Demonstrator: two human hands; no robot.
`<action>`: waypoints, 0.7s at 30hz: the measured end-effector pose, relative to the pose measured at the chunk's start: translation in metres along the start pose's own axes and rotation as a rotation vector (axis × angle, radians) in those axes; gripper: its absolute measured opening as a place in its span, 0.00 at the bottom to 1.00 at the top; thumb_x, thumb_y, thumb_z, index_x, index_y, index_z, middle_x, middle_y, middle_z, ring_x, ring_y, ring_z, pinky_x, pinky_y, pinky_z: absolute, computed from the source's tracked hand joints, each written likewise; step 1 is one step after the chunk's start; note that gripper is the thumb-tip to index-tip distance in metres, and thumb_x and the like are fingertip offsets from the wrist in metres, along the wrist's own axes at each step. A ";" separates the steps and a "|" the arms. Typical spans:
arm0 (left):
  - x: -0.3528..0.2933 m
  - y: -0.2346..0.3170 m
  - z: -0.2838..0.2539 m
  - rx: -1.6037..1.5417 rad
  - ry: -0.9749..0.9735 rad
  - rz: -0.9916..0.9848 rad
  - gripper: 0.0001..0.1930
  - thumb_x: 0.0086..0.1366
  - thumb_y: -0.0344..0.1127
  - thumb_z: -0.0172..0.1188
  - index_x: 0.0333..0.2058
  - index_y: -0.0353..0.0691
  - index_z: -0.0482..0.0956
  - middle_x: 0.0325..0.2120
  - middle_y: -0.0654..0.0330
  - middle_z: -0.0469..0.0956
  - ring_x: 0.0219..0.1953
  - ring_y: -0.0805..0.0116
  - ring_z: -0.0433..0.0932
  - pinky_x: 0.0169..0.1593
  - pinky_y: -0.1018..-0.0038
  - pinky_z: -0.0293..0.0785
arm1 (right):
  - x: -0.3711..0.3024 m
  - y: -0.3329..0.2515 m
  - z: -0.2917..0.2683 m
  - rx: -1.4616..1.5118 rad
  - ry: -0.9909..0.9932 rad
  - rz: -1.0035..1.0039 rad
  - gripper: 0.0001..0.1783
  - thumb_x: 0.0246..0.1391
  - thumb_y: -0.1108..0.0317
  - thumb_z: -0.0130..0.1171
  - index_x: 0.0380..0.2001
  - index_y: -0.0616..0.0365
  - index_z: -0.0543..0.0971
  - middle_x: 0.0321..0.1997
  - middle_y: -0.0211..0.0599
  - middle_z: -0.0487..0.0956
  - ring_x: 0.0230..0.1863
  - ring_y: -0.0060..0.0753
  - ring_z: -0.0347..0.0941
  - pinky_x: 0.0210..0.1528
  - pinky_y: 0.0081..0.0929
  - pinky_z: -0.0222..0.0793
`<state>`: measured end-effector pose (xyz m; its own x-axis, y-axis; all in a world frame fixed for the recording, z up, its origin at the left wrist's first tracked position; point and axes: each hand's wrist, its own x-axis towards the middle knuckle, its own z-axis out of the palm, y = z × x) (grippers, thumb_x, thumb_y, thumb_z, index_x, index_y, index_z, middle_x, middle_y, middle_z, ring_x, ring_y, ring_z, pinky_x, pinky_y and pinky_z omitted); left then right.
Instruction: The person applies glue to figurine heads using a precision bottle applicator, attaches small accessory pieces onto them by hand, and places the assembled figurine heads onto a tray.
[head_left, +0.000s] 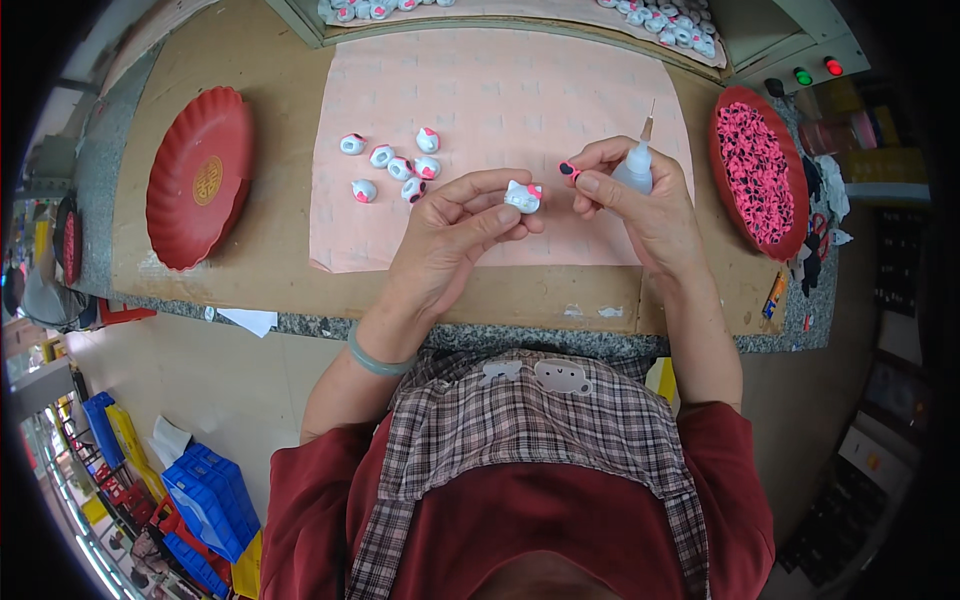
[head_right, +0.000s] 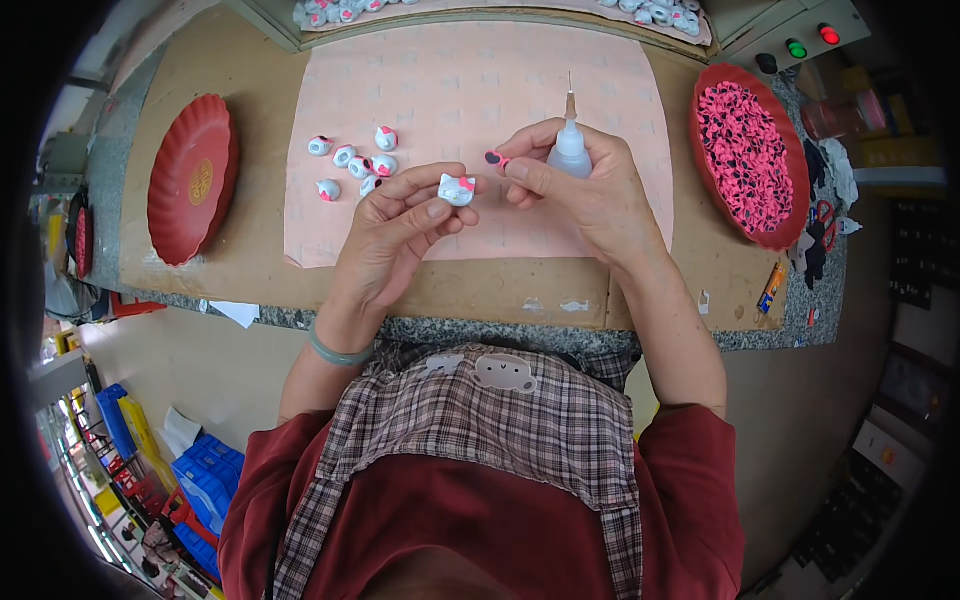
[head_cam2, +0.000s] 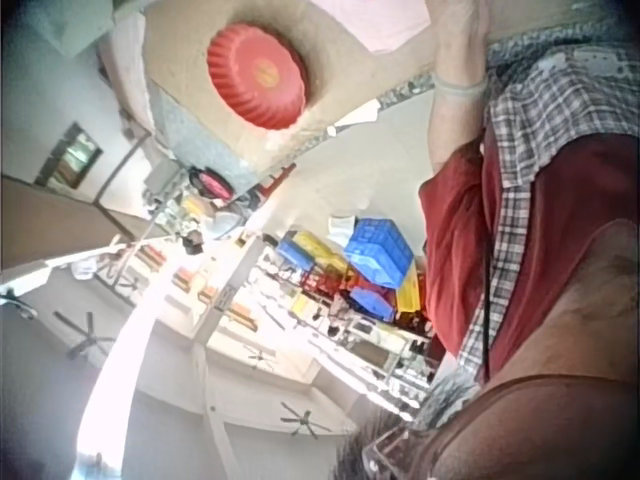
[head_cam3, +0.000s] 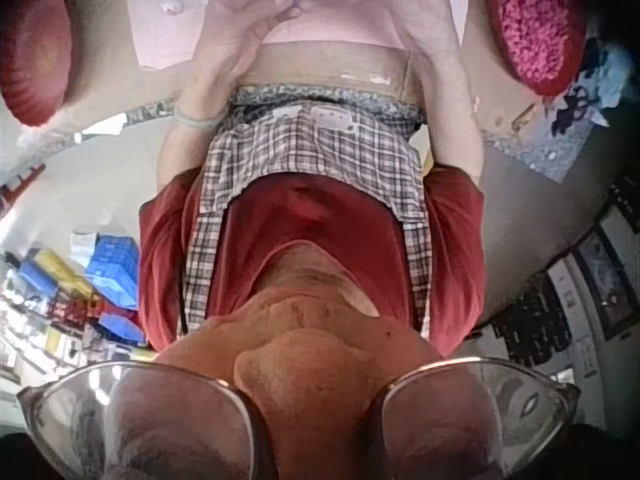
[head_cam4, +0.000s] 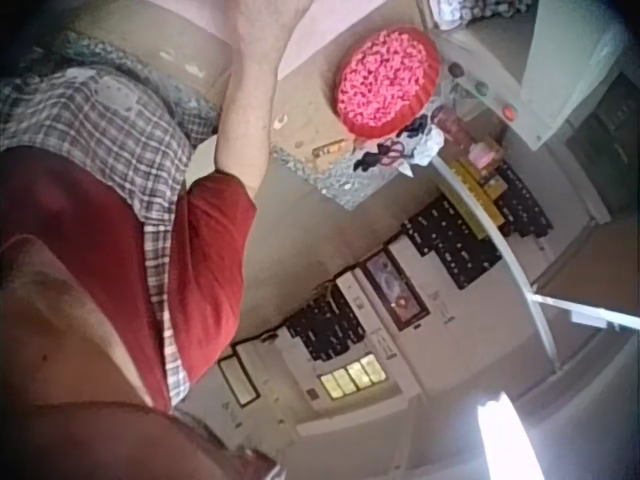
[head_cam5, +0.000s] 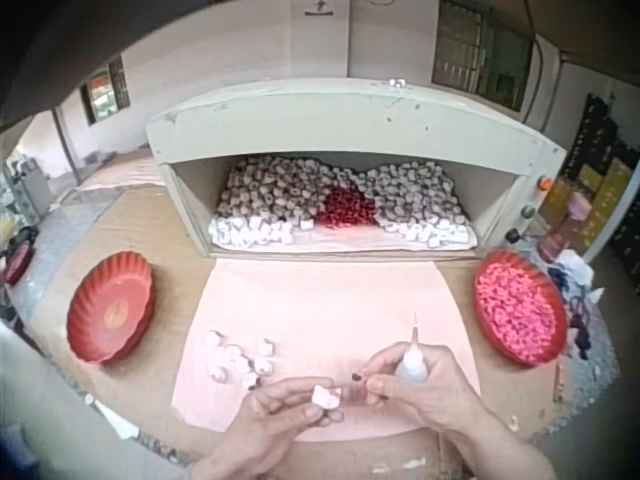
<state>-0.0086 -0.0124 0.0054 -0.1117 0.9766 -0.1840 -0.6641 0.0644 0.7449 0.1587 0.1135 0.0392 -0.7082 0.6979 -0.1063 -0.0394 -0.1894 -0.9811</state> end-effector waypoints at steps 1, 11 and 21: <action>-0.001 -0.001 0.001 -0.002 0.007 -0.004 0.15 0.62 0.26 0.55 0.48 0.31 0.72 0.41 0.52 0.78 0.40 0.67 0.79 0.47 0.76 0.75 | -0.003 0.001 0.002 0.005 -0.013 0.013 0.08 0.50 0.76 0.60 0.35 0.66 0.76 0.29 0.34 0.77 0.28 0.22 0.73 0.33 0.18 0.71; 0.000 -0.008 0.004 0.256 0.033 0.142 0.15 0.61 0.24 0.55 0.47 0.30 0.73 0.41 0.53 0.78 0.39 0.68 0.79 0.45 0.76 0.75 | -0.016 0.009 0.017 -0.059 -0.040 -0.017 0.05 0.51 0.76 0.59 0.32 0.65 0.77 0.29 0.34 0.77 0.28 0.19 0.73 0.34 0.16 0.71; -0.004 -0.008 0.010 0.350 0.047 0.178 0.15 0.61 0.24 0.55 0.47 0.30 0.73 0.42 0.53 0.78 0.40 0.69 0.78 0.45 0.76 0.75 | -0.019 0.012 0.021 -0.187 0.035 -0.043 0.06 0.48 0.79 0.62 0.31 0.64 0.75 0.28 0.35 0.78 0.29 0.23 0.76 0.33 0.18 0.74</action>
<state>0.0043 -0.0152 0.0064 -0.2412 0.9689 -0.0551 -0.3401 -0.0312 0.9399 0.1568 0.0838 0.0326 -0.6837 0.7268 -0.0661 0.0652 -0.0293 -0.9974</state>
